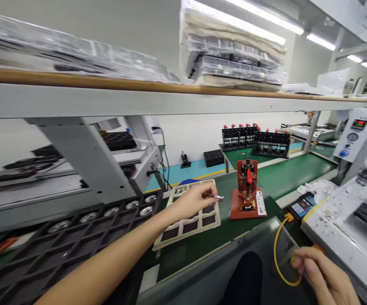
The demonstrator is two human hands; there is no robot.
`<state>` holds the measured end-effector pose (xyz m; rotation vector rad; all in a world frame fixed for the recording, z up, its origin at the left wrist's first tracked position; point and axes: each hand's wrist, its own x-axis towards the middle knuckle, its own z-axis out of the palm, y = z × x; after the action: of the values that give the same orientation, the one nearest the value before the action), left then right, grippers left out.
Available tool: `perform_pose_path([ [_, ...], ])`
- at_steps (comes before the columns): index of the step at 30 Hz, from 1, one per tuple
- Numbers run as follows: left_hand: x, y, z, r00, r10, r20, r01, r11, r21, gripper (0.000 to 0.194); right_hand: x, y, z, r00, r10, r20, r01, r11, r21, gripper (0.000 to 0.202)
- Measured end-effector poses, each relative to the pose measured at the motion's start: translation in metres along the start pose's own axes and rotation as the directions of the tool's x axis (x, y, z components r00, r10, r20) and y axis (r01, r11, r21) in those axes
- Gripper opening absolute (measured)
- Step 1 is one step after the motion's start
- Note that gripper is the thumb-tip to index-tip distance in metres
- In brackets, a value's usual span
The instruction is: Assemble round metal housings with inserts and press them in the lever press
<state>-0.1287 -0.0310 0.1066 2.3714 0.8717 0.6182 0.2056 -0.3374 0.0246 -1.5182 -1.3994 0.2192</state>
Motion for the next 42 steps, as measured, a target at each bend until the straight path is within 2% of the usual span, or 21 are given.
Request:
perform_pose_path([
  [1,-0.003,0.022,0.012,0.978,0.203,-0.053,-0.204,0.979,0.001,0.007,0.009,-0.018,0.005,0.999,0.043,0.009,-0.043,0.999,0.027,0.028],
  [2,-0.005,0.043,0.024,0.908,0.408,-0.094,-0.407,0.913,0.026,0.004,0.02,-0.034,0.011,0.998,0.049,0.036,-0.051,0.997,0.057,0.029],
  [4,-0.004,0.077,0.047,0.673,0.728,-0.127,-0.713,0.685,0.151,0.013,0.041,-0.059,0.023,0.998,0.019,0.064,-0.03,0.983,0.183,0.026],
  [5,-0.001,0.091,0.057,0.562,0.819,-0.115,-0.794,0.573,0.204,0.016,0.05,-0.067,0.029,0.996,0.02,0.085,-0.04,0.97,0.238,0.043],
  [6,0.003,0.103,0.066,0.473,0.875,-0.097,-0.844,0.482,0.236,0.017,0.057,-0.073,0.032,0.993,0.025,0.118,-0.057,0.958,0.279,0.057],
  [8,0.012,0.12,0.079,0.373,0.925,-0.075,-0.894,0.38,0.238,0.019,0.064,-0.078,0.032,0.991,0.028,0.134,-0.073,0.936,0.343,0.06],
  [12,0.03,0.142,0.097,0.278,0.957,-0.084,-0.938,0.289,0.19,0.019,0.056,-0.075,0.013,0.996,0.046,0.083,-0.068,0.954,0.293,0.038],
  [16,0.045,0.16,0.12,0.23,0.969,-0.089,-0.961,0.241,0.139,0.014,0.042,-0.064,-0.009,0.999,0.038,0.011,-0.039,0.984,0.175,0.037],
  [19,0.053,0.175,0.144,0.205,0.976,-0.071,-0.974,0.211,0.08,0.015,0.03,-0.055,-0.027,0.995,0.076,-0.06,-0.07,0.993,0.099,0.033],
  [21,0.062,0.187,0.16,0.166,0.984,-0.071,-0.982,0.171,0.081,0.018,0.02,-0.05,-0.044,0.986,0.103,-0.13,-0.101,0.995,0.021,0.029],
  [23,0.081,0.201,0.177,0.165,0.981,-0.103,-0.98,0.175,0.092,0.029,0.008,-0.045,-0.067,0.962,0.124,-0.242,-0.149,0.985,-0.089,0.027],
  [24,0.094,0.209,0.186,0.195,0.973,-0.12,-0.976,0.205,0.075,0.035,0.002,-0.043,-0.081,0.942,0.129,-0.311,-0.18,0.973,-0.142,0.028],
  [25,0.11,0.219,0.195,0.255,0.959,-0.123,-0.965,0.261,0.032,0.038,-0.004,-0.042,-0.094,0.917,0.136,-0.375,-0.218,0.958,-0.185,0.029],
  [27,0.148,0.24,0.213,0.411,0.911,-0.042,-0.908,0.404,-0.112,0.036,-0.016,-0.044,-0.119,0.875,0.152,-0.46,-0.287,0.928,-0.24,0.033],
  [29,0.188,0.261,0.232,0.58,0.799,0.157,-0.766,0.601,-0.229,0.042,-0.028,-0.051,-0.137,0.856,0.184,-0.483,-0.342,0.902,-0.263,0.035],
  [30,0.207,0.27,0.241,0.632,0.722,0.281,-0.678,0.691,-0.252,0.051,-0.034,-0.057,-0.142,0.847,0.196,-0.494,-0.361,0.894,-0.266,0.036],
  [32,0.238,0.284,0.256,0.631,0.658,0.412,-0.617,0.747,-0.247,0.068,-0.047,-0.068,-0.147,0.82,0.214,-0.531,-0.391,0.887,-0.246,0.038],
  [34,0.26,0.291,0.268,0.6,0.623,0.501,-0.596,0.767,-0.239,0.075,-0.061,-0.076,-0.15,0.789,0.226,-0.571,-0.41,0.886,-0.217,0.038],
  [36,0.274,0.295,0.274,0.567,0.597,0.568,-0.586,0.777,-0.231,0.07,-0.074,-0.08,-0.155,0.774,0.238,-0.587,-0.426,0.881,-0.205,0.037],
  [38,0.282,0.298,0.278,0.538,0.581,0.61,-0.586,0.778,-0.224,0.06,-0.081,-0.078,-0.165,0.782,0.237,-0.576,-0.434,0.871,-0.232,0.038],
  [42,0.283,0.307,0.282,0.529,0.579,0.62,-0.599,0.773,-0.21,0.048,-0.062,-0.063,-0.188,0.818,0.192,-0.543,-0.421,0.842,-0.337,0.042],
])
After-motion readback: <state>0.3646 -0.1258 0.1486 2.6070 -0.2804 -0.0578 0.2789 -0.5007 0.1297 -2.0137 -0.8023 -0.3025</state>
